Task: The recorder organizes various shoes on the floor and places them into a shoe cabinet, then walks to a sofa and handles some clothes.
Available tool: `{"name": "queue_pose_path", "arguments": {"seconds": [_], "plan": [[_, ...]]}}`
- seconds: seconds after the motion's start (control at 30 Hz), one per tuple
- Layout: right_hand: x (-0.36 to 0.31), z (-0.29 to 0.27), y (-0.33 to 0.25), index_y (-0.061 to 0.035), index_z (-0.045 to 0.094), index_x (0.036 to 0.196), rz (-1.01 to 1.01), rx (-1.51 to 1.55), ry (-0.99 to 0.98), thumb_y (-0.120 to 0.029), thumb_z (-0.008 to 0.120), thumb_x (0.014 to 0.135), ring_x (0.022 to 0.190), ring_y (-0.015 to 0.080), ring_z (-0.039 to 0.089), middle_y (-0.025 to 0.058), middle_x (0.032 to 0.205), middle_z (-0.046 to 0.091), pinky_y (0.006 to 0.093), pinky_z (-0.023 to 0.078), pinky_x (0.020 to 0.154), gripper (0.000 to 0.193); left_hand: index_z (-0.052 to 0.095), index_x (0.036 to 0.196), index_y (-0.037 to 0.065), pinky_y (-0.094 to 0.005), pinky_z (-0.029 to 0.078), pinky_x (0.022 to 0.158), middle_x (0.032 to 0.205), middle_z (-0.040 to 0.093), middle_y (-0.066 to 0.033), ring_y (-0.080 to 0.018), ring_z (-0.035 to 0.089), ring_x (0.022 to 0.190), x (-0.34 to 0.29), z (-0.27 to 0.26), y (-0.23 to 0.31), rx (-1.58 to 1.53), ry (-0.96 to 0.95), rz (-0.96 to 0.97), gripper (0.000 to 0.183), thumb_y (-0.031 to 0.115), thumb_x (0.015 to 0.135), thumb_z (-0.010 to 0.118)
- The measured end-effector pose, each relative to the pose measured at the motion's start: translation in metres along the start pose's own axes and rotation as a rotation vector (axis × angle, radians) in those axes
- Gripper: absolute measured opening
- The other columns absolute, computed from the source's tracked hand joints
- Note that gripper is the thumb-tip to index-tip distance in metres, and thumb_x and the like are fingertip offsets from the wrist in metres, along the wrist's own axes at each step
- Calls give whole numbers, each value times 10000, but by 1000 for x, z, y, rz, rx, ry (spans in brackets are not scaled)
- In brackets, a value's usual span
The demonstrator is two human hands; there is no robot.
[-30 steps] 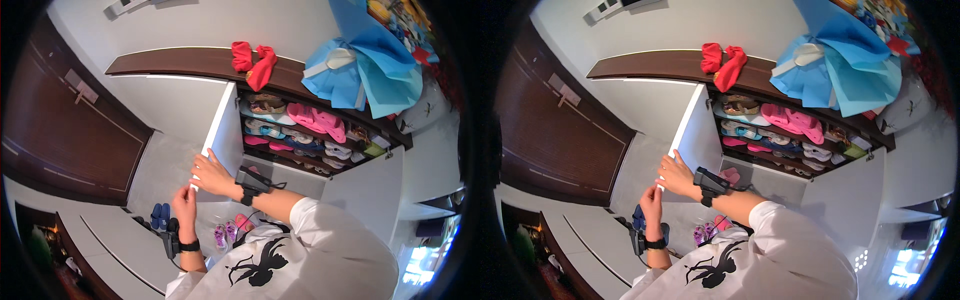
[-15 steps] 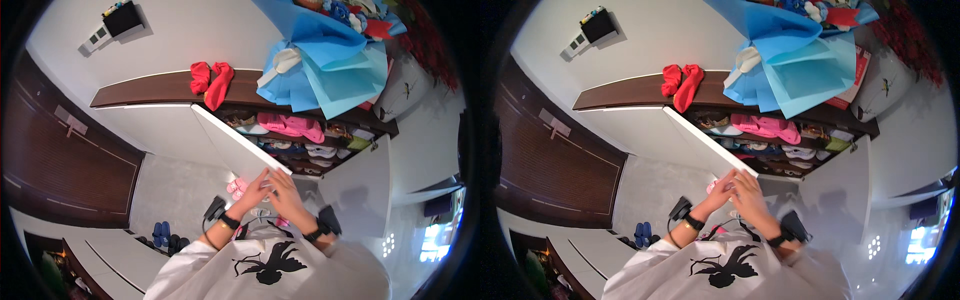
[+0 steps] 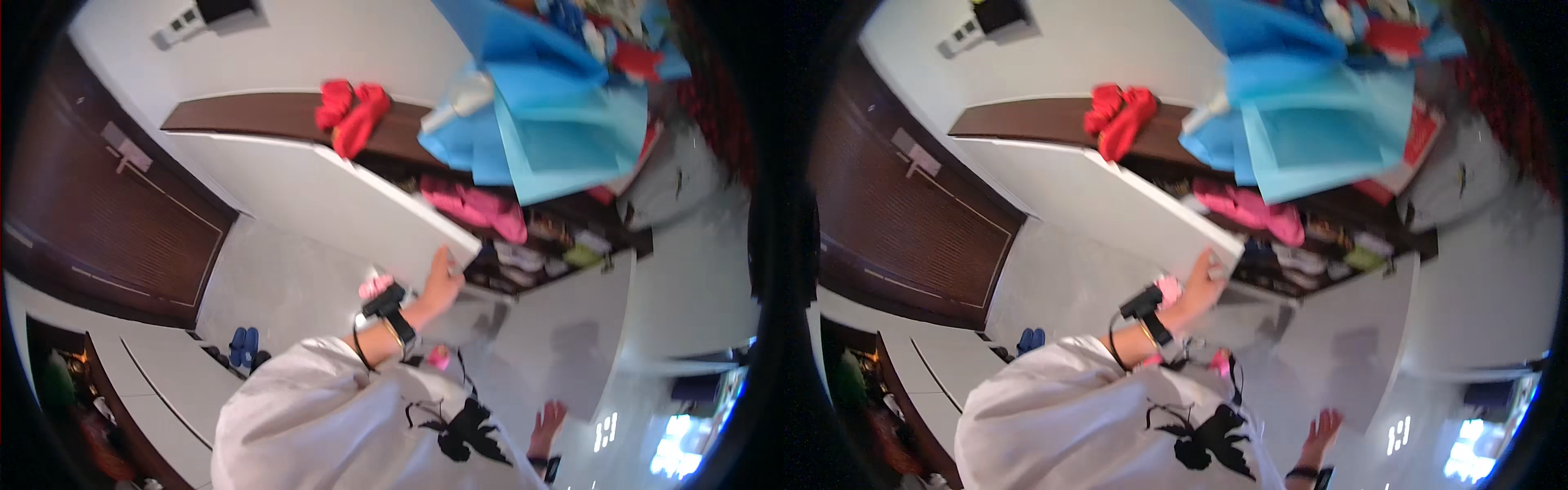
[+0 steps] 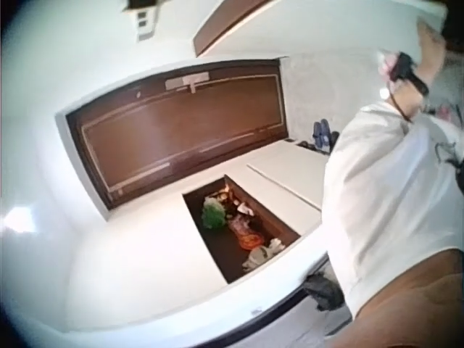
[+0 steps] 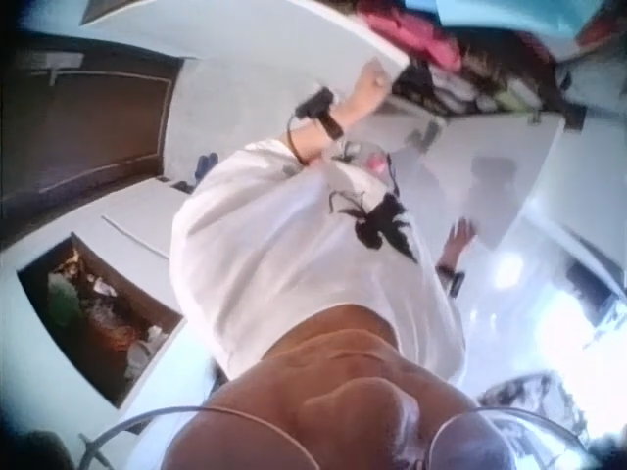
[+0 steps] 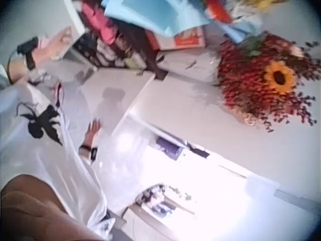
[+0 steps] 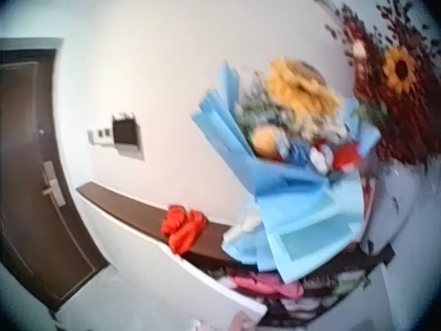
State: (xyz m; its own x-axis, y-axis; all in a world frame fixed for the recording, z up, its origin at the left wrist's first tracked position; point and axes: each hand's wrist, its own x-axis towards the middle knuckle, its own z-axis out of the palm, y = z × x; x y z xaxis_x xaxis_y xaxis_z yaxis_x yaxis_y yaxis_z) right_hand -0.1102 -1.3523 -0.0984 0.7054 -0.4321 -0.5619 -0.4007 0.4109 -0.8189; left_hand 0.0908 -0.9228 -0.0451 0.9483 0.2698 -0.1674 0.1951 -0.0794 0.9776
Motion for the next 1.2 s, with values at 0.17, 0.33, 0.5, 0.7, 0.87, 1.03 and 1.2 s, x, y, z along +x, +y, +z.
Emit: {"name": "queue_pose_path", "arguments": {"seconds": [0.17,0.33,0.5,0.7,0.87,1.03,1.2], "plan": [[-10,85,1,-145,460,1174,142,-287,-222,-309,473,859,1016,174,505,45,1126,526,375,389,857,355,521,1136,13,-280,396,849,1081,562,-98,-152,511,983,-1,-56,20,-134,-170,-37,381,28,755,518],[-36,116,52,-143,482,1115,216,-394,-275,-200,562,813,961,184,531,27,1023,534,341,434,768,318,540,1080,20,-259,394,825,1049,585,-68,-136,527,981,-13,-132,11,-211,-41,-91,290,86,804,475],[-46,150,79,-145,521,1055,121,-705,-533,-161,552,824,897,140,549,2,945,558,312,443,711,234,531,1057,35,-253,396,805,1026,593,-51,-127,545,940,-65,-196,-7,-181,13,-191,257,114,817,478],[-63,268,106,-23,590,913,-288,-866,-682,-91,551,794,720,126,562,68,798,603,254,453,676,142,528,1046,43,-254,399,799,978,601,-33,-118,546,911,-123,-228,-34,-206,-65,-235,238,135,829,493],[-91,323,157,-14,572,960,-389,-777,-854,-79,546,787,794,139,579,93,872,615,256,453,727,187,523,1046,36,-258,401,811,963,598,-43,-122,544,894,-151,-229,-43,-293,-198,-220,210,95,851,475],[-150,367,145,-9,552,1001,-316,-979,-956,-94,549,775,842,175,588,102,919,605,288,465,738,242,512,1058,23,-252,404,806,960,589,-47,-122,539,884,-161,-237,-46,-269,-287,-190,218,103,857,482],[-152,398,112,-16,533,1034,-498,-996,-886,-92,574,736,879,214,584,120,966,586,328,459,778,310,517,1051,22,-254,408,791,943,593,-46,-122,538,873,-155,-245,-39,-275,-268,-158,214,96,851,489]]}}
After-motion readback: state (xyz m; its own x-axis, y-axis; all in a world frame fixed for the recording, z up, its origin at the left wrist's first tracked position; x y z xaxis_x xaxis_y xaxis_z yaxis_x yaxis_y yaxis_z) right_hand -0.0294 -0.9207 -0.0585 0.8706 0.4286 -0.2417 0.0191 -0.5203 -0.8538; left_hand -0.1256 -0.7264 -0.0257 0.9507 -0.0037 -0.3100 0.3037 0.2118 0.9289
